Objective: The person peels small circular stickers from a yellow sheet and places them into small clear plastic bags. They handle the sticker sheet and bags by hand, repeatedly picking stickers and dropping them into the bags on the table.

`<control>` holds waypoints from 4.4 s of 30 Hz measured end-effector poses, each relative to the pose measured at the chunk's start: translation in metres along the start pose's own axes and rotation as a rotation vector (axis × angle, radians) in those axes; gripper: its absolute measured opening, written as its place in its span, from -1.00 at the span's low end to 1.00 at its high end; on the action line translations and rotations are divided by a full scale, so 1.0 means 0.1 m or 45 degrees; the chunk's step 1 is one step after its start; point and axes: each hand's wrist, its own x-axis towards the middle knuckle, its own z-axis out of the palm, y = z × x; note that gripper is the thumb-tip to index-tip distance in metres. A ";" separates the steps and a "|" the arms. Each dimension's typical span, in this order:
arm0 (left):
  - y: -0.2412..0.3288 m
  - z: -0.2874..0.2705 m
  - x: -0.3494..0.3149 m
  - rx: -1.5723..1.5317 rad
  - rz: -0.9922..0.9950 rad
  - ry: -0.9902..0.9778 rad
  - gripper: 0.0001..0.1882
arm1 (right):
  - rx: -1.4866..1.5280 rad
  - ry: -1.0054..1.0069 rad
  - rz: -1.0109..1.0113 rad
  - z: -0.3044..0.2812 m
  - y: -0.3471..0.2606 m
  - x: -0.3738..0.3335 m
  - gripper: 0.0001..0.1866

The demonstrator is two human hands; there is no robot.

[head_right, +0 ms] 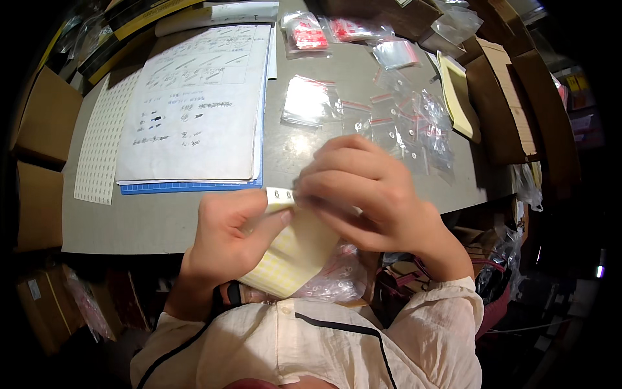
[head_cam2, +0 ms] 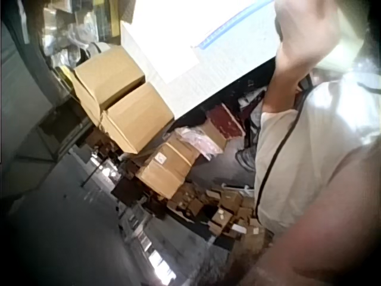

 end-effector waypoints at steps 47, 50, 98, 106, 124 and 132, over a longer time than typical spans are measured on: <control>0.01 -0.06 -0.03 0.027 -0.072 -0.012 -0.84 | 0.300 -0.035 0.190 0.01 0.10 0.14 -0.92; -0.01 -0.05 -0.01 0.052 -0.025 0.022 -0.84 | 0.258 -0.054 0.175 0.01 0.13 0.17 -0.90; 0.01 -0.01 0.03 0.074 -0.015 0.024 -0.89 | 0.139 0.088 0.033 -0.10 0.40 0.18 -0.84; -0.01 0.03 0.03 0.046 0.028 0.157 -0.96 | -0.790 0.075 -0.130 0.02 0.94 0.19 -0.83; 0.31 -0.12 -0.01 -0.726 -0.354 0.099 -0.73 | 0.223 -0.102 0.424 -0.18 0.02 -0.11 -0.63; 0.13 -0.06 -0.04 -0.401 -0.231 0.068 -0.75 | -0.165 0.031 -0.138 0.06 0.07 -0.03 -0.72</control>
